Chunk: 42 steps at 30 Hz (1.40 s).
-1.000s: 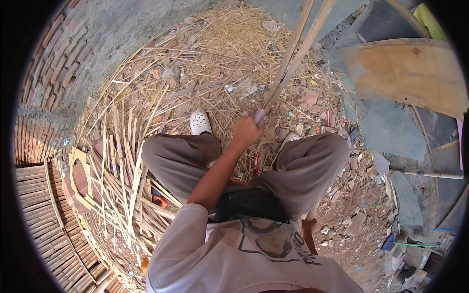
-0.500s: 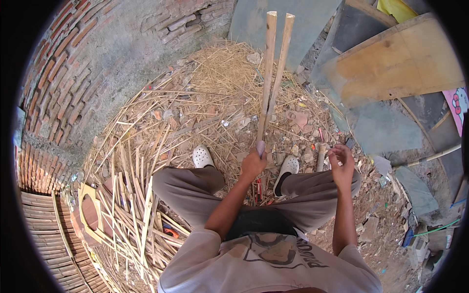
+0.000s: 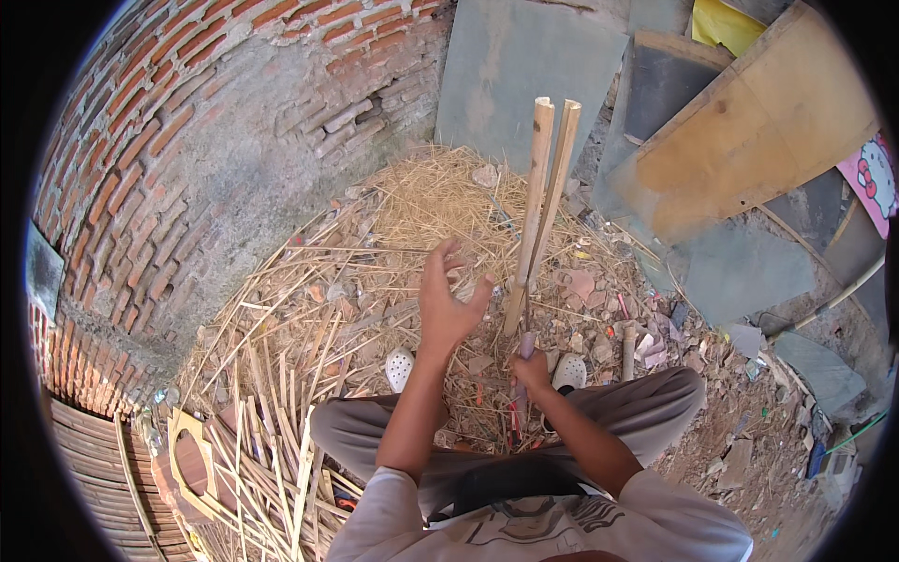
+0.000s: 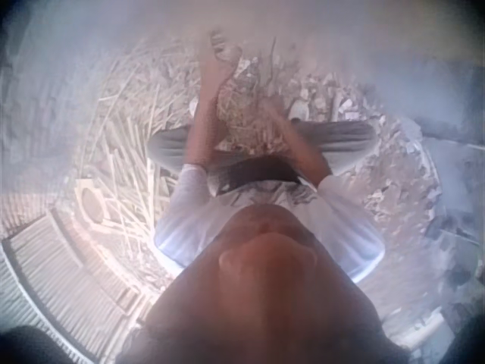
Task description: The person sits on the ground and uses a machete and a wooden mallet to split long bamboo poles into thin strips. They repeatedly position the machete against the bamboo and strike the blade with the mallet to drive it through the material, separating it into smaller pieces.
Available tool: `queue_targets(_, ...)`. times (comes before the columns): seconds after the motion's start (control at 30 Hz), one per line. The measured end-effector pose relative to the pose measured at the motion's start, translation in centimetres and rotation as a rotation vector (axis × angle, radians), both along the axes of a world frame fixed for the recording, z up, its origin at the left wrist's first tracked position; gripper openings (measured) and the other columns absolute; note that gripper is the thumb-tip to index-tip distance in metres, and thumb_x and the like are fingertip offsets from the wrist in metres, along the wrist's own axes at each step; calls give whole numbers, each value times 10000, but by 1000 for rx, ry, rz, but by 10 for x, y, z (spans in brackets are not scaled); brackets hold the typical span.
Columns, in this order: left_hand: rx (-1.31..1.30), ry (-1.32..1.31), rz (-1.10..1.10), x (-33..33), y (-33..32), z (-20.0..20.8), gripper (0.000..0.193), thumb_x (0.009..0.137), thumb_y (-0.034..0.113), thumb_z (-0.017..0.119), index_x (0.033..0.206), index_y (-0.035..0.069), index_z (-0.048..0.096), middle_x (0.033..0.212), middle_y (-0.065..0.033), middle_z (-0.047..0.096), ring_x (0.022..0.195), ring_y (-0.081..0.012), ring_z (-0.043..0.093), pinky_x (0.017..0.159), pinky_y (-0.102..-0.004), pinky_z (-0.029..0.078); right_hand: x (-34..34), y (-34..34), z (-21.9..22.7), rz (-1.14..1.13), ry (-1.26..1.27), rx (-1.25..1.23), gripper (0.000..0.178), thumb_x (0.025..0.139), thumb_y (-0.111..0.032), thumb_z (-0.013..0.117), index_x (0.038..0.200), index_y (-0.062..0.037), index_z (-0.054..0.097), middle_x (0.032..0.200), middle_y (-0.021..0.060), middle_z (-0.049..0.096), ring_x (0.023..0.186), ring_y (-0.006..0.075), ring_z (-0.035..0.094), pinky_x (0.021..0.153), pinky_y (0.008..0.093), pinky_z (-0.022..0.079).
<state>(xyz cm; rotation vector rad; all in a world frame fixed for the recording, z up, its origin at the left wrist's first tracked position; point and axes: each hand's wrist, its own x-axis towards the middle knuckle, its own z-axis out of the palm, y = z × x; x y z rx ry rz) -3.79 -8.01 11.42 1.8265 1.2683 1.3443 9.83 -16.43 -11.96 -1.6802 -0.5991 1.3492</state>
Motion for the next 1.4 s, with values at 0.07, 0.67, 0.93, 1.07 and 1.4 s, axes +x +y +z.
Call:
queue_targets(0.07,106,-82,-94,27,39,61,831,792,319,801,1399,-8,338,1381,-209,451,1196,-290,535,946,-426,472,11,6,11,-7,-57,39,343,823,-232,695,858,96,600,631,118,597,410,214,566,399,368,441)
queue_targets(0.67,163,-623,-192,96,141,81,272,937,246,649,994,-19,630,813,-59,670,689,-125,636,626,-281,529,-3,-16,-14,124,552,-61,103,832,17,594,821,-35,506,558,30,443,414,150,443,412,336,402)
queue_targets(0.93,130,-735,-378,107,145,82,287,923,256,671,1003,-16,627,785,-63,668,668,-132,652,597,-280,543,-22,-10,-19,52,848,-3,135,823,18,580,869,-64,483,573,12,425,450,131,452,435,318,414)
queue_targets(1.07,127,-737,-409,108,146,83,310,920,284,682,997,-12,635,791,-61,671,677,-122,651,597,-273,540,-31,-10,-27,118,987,125,132,816,26,576,866,-57,486,569,13,426,455,133,455,435,317,421)
queue_targets(1.4,368,-576,-222,117,137,82,522,852,481,728,1003,-15,663,697,-20,649,598,-71,598,537,-218,472,-19,0,-11,246,485,-17,332,812,-78,673,1070,-2,478,903,117,570,745,217,584,643,369,506)
